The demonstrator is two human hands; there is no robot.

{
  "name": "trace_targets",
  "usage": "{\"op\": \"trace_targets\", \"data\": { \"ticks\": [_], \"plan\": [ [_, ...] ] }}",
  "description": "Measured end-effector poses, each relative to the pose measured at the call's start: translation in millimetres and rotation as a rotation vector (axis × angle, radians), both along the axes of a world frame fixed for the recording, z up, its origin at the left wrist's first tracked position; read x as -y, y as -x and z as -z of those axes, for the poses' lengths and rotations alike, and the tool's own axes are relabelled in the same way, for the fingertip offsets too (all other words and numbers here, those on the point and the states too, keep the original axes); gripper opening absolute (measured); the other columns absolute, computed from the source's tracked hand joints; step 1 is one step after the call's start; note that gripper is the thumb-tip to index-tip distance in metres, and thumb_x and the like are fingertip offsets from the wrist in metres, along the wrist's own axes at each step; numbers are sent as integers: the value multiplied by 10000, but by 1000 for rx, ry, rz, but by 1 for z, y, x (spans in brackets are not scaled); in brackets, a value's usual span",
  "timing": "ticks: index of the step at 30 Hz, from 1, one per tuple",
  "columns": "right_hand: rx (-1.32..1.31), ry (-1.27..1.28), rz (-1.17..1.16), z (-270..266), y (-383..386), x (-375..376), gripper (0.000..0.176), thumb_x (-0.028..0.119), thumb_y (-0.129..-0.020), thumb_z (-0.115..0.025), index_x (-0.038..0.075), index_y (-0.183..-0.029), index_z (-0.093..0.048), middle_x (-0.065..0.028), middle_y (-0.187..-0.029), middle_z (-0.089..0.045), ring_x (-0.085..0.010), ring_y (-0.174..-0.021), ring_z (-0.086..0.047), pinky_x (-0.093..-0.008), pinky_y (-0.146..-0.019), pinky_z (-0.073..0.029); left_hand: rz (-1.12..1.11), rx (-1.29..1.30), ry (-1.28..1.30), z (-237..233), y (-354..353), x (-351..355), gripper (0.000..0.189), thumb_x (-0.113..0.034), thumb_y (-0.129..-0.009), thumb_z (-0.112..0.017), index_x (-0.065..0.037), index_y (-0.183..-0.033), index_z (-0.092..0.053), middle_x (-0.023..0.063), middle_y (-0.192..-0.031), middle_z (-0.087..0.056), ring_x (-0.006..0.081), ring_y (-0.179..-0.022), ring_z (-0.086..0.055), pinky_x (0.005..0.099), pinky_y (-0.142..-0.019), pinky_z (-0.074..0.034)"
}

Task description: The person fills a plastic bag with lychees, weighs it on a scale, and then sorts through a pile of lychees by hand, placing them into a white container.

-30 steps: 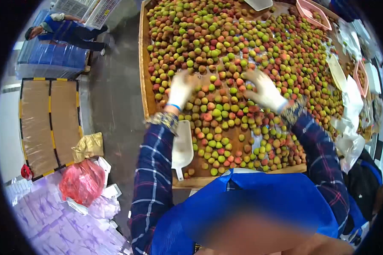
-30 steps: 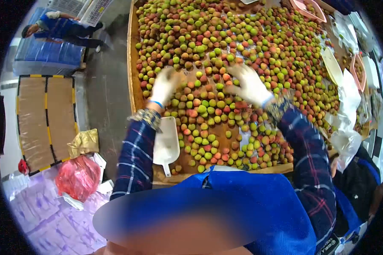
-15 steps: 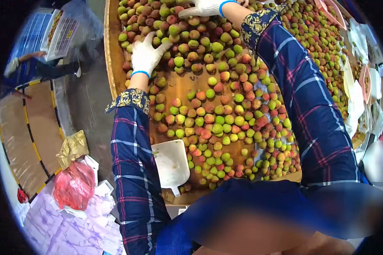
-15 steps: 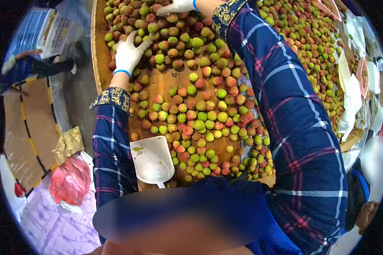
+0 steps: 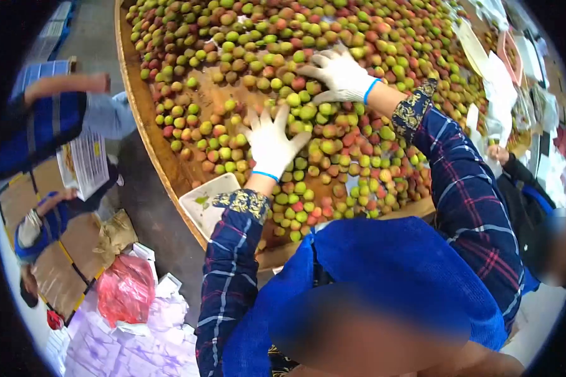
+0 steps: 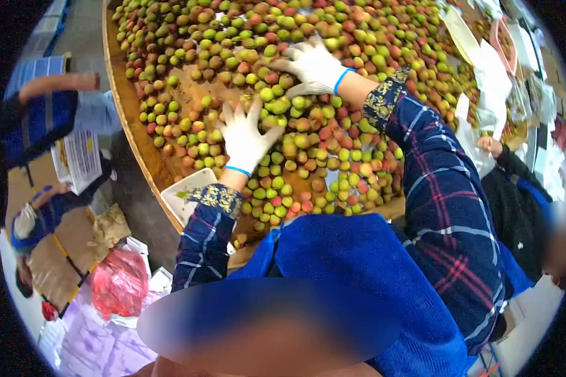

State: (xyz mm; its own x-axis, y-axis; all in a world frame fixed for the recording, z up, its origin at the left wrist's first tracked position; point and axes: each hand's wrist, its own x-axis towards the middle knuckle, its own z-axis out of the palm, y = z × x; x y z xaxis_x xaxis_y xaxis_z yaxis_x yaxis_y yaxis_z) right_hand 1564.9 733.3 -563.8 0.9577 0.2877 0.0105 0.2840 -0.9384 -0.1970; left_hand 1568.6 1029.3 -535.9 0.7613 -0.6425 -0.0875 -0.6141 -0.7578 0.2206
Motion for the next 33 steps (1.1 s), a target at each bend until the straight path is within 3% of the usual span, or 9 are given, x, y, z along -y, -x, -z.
{"op": "trace_targets", "data": {
  "ticks": [4, 10, 16, 18, 21, 25, 28, 30, 33],
  "plan": [
    [-17, 5, 178, 13, 98, 70, 696, 617, -898, -766, 268, -1482, -624, -102, -1548, -574, -369, -1443, -521, -650, -1133, -394, 101, -147, -48, -39, 73, 17, 881, -582, -744, -861, -241, -1519, -617, 200, -1543, -514, 517, -1465, -386, 759, -1141, -332],
    [-44, 126, 551, 26, 196, 132, 684, 640, -991, -658, 316, -1583, -552, -208, -1696, -410, -430, -1535, -426, -668, -1148, -445, 160, -124, 50, -18, 164, 4, 926, -560, -781, -842, -189, -1575, -545, 270, -1510, -500, 526, -1484, -362, 727, -1151, -345],
    [-35, 141, 803, 31, 214, 152, 726, 704, -996, -603, 315, -1602, -508, -212, -1634, -492, -428, -1504, -460, -636, -1112, -491, 399, -229, 73, -6, 219, -45, 787, -505, -768, -838, -288, -1495, -632, 249, -1534, -504, 500, -1464, -411, 737, -1061, -349],
    [-68, 240, 891, 33, 211, 142, 753, 714, -990, -601, 304, -1613, -500, -192, -1582, -535, -419, -1448, -501, -704, -1072, -470, 396, -256, 101, -12, 216, -45, 720, -468, -784, -825, -281, -1458, -657, 245, -1516, -521, 502, -1439, -430, 742, -1092, -318],
    [45, 305, 813, 1, 196, 102, 698, 535, -872, -778, 242, -1484, -612, -144, -1449, -605, -398, -1345, -557, -639, -968, -497, 339, -211, 208, -23, 208, -52, 644, -406, -823, -809, -208, -1423, -684, 237, -1508, -535, 483, -1437, -444, 704, -1149, -315],
    [520, -100, 361, -22, 141, 10, 369, 268, -810, -810, 138, -1154, -778, -97, -1090, -709, -351, -1065, -690, -505, -850, -564, 242, -232, 148, -38, 201, -52, 627, -403, -865, -784, -133, -1420, -674, 239, -1526, -539, 471, -1460, -446, 698, -1211, -276],
    [229, -254, 151, -46, 120, -77, 440, 349, -816, -805, 144, -1203, -772, -147, -1308, -681, -379, -1288, -602, -572, -1110, -461, 179, -202, 49, -26, 206, -54, 654, -436, -871, -776, -138, -1442, -663, 271, -1542, -523, 487, -1478, -431, 724, -1236, -221],
    [366, -215, 85, -7, 135, -95, 484, 424, -814, -820, 178, -1228, -776, -114, -1386, -659, -366, -1376, -536, -626, -1149, -404, 262, -45, 63, -13, 218, -61, 687, -473, -872, -772, -142, -1463, -658, 313, -1547, -505, 508, -1481, -423, 746, -1256, -170],
    [128, -152, 232, 3, 148, -70, 528, 524, -872, -794, 220, -1303, -766, -119, -1517, -616, -368, -1458, -486, -668, -1167, -369, 239, -99, 91, -18, 220, -59, 710, -502, -858, -782, -174, -1476, -659, 310, -1564, -491, 508, -1458, -442, 741, -1275, -140]
  ]
}}
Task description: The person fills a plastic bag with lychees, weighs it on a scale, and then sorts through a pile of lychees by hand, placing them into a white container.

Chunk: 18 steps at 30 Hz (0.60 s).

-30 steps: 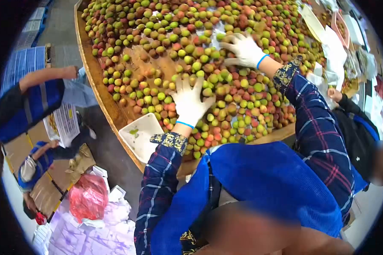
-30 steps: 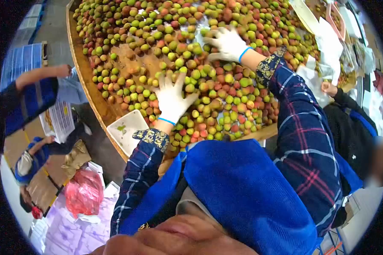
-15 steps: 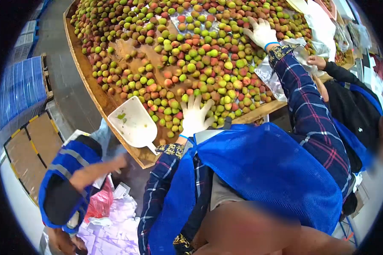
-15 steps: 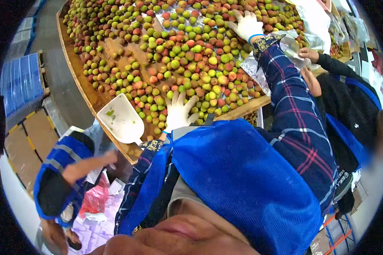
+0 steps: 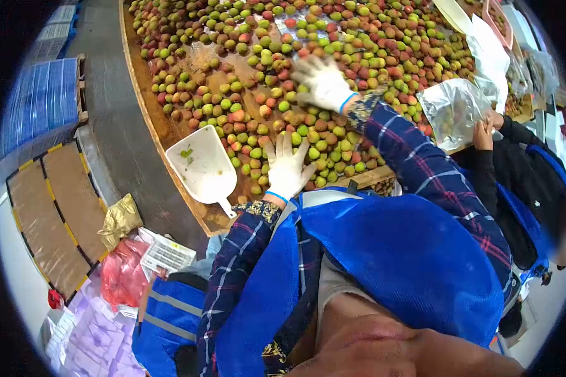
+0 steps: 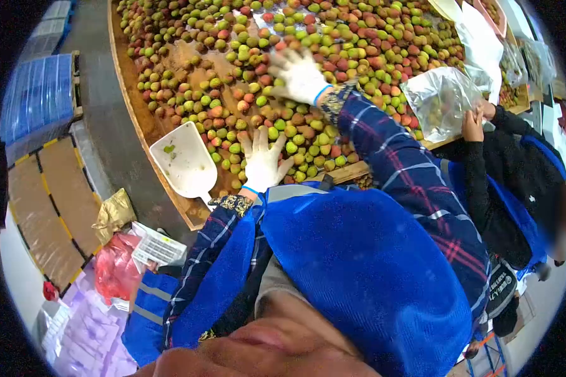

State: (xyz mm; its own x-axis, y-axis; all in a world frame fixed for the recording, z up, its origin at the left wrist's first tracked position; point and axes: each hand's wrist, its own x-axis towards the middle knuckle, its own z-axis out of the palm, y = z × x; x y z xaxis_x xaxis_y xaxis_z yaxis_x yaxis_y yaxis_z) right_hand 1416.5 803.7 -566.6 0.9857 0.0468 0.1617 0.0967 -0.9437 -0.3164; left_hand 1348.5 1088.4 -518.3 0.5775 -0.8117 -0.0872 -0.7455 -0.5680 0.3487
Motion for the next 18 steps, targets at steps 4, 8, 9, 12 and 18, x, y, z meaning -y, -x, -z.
{"op": "trace_targets", "data": {
  "ticks": [4, 8, 9, 12, 18],
  "plan": [
    [-5, 212, 208, 5, 16, 55, 473, 493, -918, -752, 260, -1330, -750, -105, -1461, -648, -353, -1434, -504, -654, -1161, -377, 73, -103, 107, -12, 2, -21, 654, -381, -799, -831, -130, -1383, -674, 252, -1532, -506, 465, -1425, -442, 693, -1241, -224],
    [33, 344, 280, 4, 17, 109, 521, 432, -921, -729, 259, -1409, -673, -57, -1359, -664, -330, -1324, -549, -608, -1070, -415, 57, -178, 304, -11, -5, -36, 587, -332, -808, -820, -114, -1335, -683, 226, -1463, -562, 456, -1348, -504, 659, -1155, -335],
    [79, 356, 291, 13, 16, 121, 537, 427, -921, -723, 261, -1428, -657, -56, -1366, -662, -330, -1332, -544, -611, -1062, -414, 57, -181, 314, -10, -5, -43, 587, -332, -808, -820, -114, -1335, -683, 226, -1463, -562, 456, -1348, -504, 659, -1155, -335],
    [-91, 538, 514, 13, 8, 128, 493, 394, -944, -695, 228, -1407, -671, -72, -1399, -663, -340, -1352, -535, -644, -1071, -401, -268, 46, 240, -14, 13, -65, 534, -321, -830, -807, -104, -1304, -692, 220, -1441, -573, 464, -1381, -504, 705, -1151, -349],
    [87, 48, -8, -43, -72, -1, 324, 137, -875, -747, 102, -1196, -757, -144, -1302, -685, -356, -1272, -612, -494, -1084, -499, -353, -40, 134, 12, 40, -127, 525, -341, -830, -815, -106, -1288, -710, 214, -1472, -585, 449, -1392, -529, 712, -1133, -386]
  ]
}}
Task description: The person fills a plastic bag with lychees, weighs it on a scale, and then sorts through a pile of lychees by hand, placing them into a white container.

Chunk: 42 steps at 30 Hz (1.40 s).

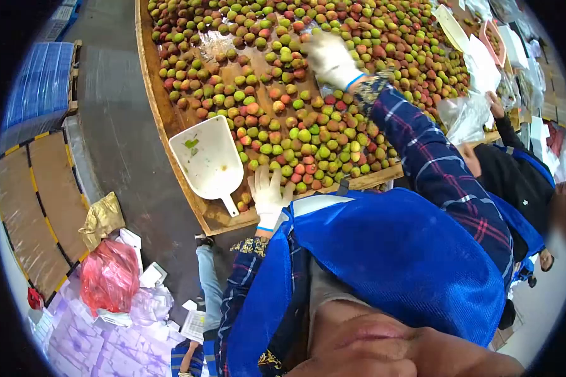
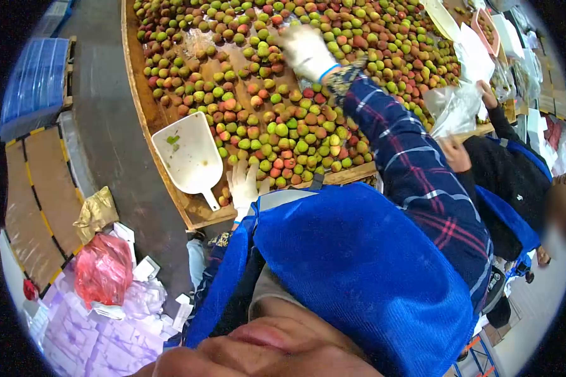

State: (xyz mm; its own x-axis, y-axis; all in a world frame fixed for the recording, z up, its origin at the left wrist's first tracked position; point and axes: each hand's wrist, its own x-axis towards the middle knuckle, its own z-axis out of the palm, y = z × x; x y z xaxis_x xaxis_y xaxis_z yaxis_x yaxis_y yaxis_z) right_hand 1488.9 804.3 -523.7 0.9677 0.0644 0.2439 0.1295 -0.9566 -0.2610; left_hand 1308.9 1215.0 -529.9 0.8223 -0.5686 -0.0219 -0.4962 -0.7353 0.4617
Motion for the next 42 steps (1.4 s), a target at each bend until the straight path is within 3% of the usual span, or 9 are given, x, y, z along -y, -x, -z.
{"op": "trace_targets", "data": {
  "ticks": [5, 10, 15, 20, 27, 31, 35, 38, 42],
  "plan": [
    [224, -35, -294, 37, -30, -60, 371, 174, -884, -749, 182, -1255, -739, -84, -1271, -697, -326, -1238, -634, -497, -1085, -500, 1, 185, -1, 10, 11, -4, 503, -336, -817, -821, -88, -1242, -716, 207, -1409, -614, 423, -1347, -566, 690, -1091, -413],
    [-110, 111, 151, 37, -17, 3, 317, 312, -981, -683, 236, -1283, -747, -83, -1273, -659, -340, -1240, -590, -564, -1042, -454, -18, 129, 38, 14, 11, -7, 506, -299, -796, -828, -89, -1239, -702, 213, -1392, -621, 430, -1303, -595, 665, -1097, -426],
    [109, 299, 360, 29, -7, 17, 409, 362, -936, -747, 174, -1299, -736, -117, -1282, -681, -333, -1245, -609, -568, -1035, -470, -40, 145, 131, 24, 12, -6, 487, -251, -776, -829, -89, -1215, -692, 209, -1380, -628, 431, -1300, -600, 672, -1129, -416],
    [73, 30, -109, 29, -54, -66, 160, 225, -883, -737, 80, -928, -791, -144, -903, -740, -341, -936, -719, -468, -871, -574, -65, 126, 92, 20, 14, -5, 490, -227, -771, -825, -88, -1220, -687, 191, -1360, -638, 422, -1296, -605, 677, -1142, -412],
    [-81, -6, -143, 59, -45, -104, 177, 179, -956, -616, 105, -1041, -752, -156, -984, -745, -390, -944, -715, -527, -842, -551, -82, 70, 36, 16, 16, -6, 416, -241, -817, -790, -90, -1195, -704, 173, -1334, -665, 405, -1269, -620, 655, -1188, -389],
    [-427, -438, -21, 18, 0, -111, 297, 301, -997, -677, 54, -1144, -751, -263, -1095, -754, -452, -1058, -727, -546, -933, -575, -79, 140, 98, 27, 17, -7, 468, -279, -826, -801, -97, -1244, -697, 164, -1334, -682, 395, -1276, -629, 650, -1195, -397],
    [-629, -791, -102, 7, 77, -127, 344, 342, -1060, -585, 63, -1199, -728, -233, -1177, -761, -421, -1127, -726, -509, -989, -560, -81, -215, -5, 0, 1, -3, 580, -272, -836, -828, -36, -1342, -670, 191, -1273, -718, 393, -1159, -693, 540, -1064, -530],
    [-715, -960, -24, -39, 138, -145, 382, 368, -1073, -560, 47, -1223, -703, -207, -1141, -773, -383, -1106, -736, -476, -968, -557, -384, -436, 304, -2, 5, 12, 641, -188, -901, -816, 31, -1462, -597, 248, -1252, -718, 395, -1151, -710, 463, -981, -571],
    [-688, -1043, 60, -26, 182, -159, 369, 338, -1089, -535, 33, -1221, -697, -201, -1141, -772, -376, -1089, -738, -484, -948, -560, -245, -669, 208, -45, -16, 51, 562, -312, -970, -777, 23, -1398, -632, 213, -1223, -751, 356, -1133, -735, 428, -979, -567]
  ]
}}
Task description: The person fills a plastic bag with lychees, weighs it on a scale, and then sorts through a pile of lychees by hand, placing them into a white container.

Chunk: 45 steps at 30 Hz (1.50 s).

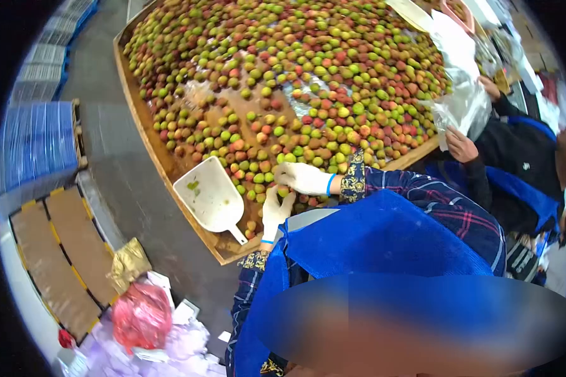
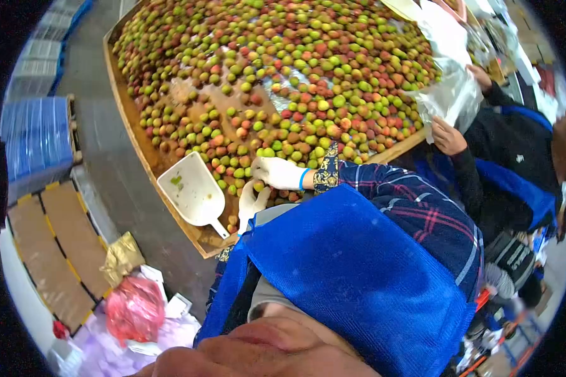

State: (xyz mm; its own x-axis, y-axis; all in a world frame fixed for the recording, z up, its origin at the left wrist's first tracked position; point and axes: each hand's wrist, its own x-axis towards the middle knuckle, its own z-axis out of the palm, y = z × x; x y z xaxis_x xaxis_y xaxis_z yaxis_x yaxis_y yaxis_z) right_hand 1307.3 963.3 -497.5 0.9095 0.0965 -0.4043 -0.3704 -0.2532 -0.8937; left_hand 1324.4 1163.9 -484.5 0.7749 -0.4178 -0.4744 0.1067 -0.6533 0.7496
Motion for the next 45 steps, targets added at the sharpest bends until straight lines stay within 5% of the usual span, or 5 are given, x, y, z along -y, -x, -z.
{"op": "trace_targets", "data": {
  "ticks": [7, 21, 26, 32, 45],
  "plan": [
    [84, -127, 30, -28, 22, 44, 363, 307, -1057, -629, 54, -1291, -743, -175, -1203, -781, -325, -1139, -743, -427, -979, -561, 27, -390, 279, -24, -23, 32, 335, -200, -1019, -705, 28, -1263, -670, 73, -978, -749, 124, -803, -722, 282, -716, -554],
    [300, 413, 264, -9, 62, 67, 239, 302, -1010, -680, 89, -1098, -745, -177, -1007, -748, -423, -982, -726, -536, -834, -569, 64, -729, 309, -7, -32, 83, 262, -155, -1050, -662, 7, -1255, -649, 75, -908, -724, 162, -754, -700, 297, -626, -544],
    [112, 147, 429, -14, 67, 89, 321, 326, -1047, -604, 55, -1170, -725, -200, -1086, -772, -410, -1024, -743, -498, -880, -573, -29, -417, 244, -15, -48, 99, 316, -138, -1000, -712, 30, -1266, -683, 60, -989, -724, 147, -865, -736, 288, -763, -581],
    [103, 71, 441, -1, 78, 106, 356, 310, -1065, -600, 32, -1261, -708, -158, -1149, -791, -317, -1066, -761, -414, -942, -581, 375, 656, -3, 5, -58, 104, 658, -186, -910, -767, 56, -1480, -546, 287, -1415, -646, 419, -1268, -647, 500, -1049, -524],
    [111, 147, 464, 4, 91, 179, 325, 276, -1040, -593, 41, -1215, -734, -192, -1084, -776, -350, -1016, -756, -454, -898, -571, 644, 650, -257, 51, -5, 65, 950, -354, -798, -835, -24, -1586, -419, 385, -1601, -416, 553, -1450, -450, 703, -1141, -362]
  ]
}}
